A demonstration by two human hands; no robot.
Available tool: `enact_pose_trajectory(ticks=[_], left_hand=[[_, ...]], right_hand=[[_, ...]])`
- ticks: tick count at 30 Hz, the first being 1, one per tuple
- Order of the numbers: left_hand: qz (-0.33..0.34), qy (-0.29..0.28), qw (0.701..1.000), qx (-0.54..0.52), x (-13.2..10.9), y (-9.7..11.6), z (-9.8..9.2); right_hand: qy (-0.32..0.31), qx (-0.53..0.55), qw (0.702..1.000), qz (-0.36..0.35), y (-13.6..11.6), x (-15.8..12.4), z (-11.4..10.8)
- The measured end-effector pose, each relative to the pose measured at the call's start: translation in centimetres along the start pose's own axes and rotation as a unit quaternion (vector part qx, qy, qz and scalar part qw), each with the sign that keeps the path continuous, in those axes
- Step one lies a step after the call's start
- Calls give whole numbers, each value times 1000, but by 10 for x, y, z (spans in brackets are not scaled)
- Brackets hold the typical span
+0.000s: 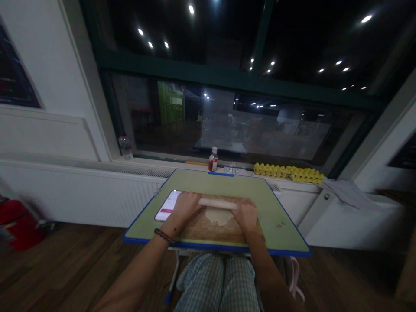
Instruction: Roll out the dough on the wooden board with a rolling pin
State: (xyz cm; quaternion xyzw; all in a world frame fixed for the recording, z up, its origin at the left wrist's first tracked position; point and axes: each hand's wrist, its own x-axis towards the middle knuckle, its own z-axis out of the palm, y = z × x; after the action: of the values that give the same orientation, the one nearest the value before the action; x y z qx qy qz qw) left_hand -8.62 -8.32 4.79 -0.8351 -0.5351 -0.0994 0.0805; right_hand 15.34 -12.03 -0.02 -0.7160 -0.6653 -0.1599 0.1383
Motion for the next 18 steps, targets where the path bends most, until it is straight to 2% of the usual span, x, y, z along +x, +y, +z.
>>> enact_pose_trajectory(ticks=[4, 6, 10, 13, 16, 18], left_hand=[[-100, 66, 992, -33, -5, -14, -6], [-119, 115, 985, -54, -8, -23, -9], [-18, 206, 978, -40, -9, -27, -6], [38, 253, 967, -6, -4, -13, 6], [90, 272, 958, 22, 5, 5, 15], [115, 254, 960, 31, 12, 13, 16]], right_hand=[[-24, 33, 998, 53, 1, 0, 4], [-23, 71, 995, 72, 3, 1, 6], [-7, 138, 986, 93, 7, 2, 8], [12, 171, 984, 48, 9, 3, 8], [16, 189, 982, -8, 9, 3, 7], [0, 190, 981, -42, 9, 1, 6]])
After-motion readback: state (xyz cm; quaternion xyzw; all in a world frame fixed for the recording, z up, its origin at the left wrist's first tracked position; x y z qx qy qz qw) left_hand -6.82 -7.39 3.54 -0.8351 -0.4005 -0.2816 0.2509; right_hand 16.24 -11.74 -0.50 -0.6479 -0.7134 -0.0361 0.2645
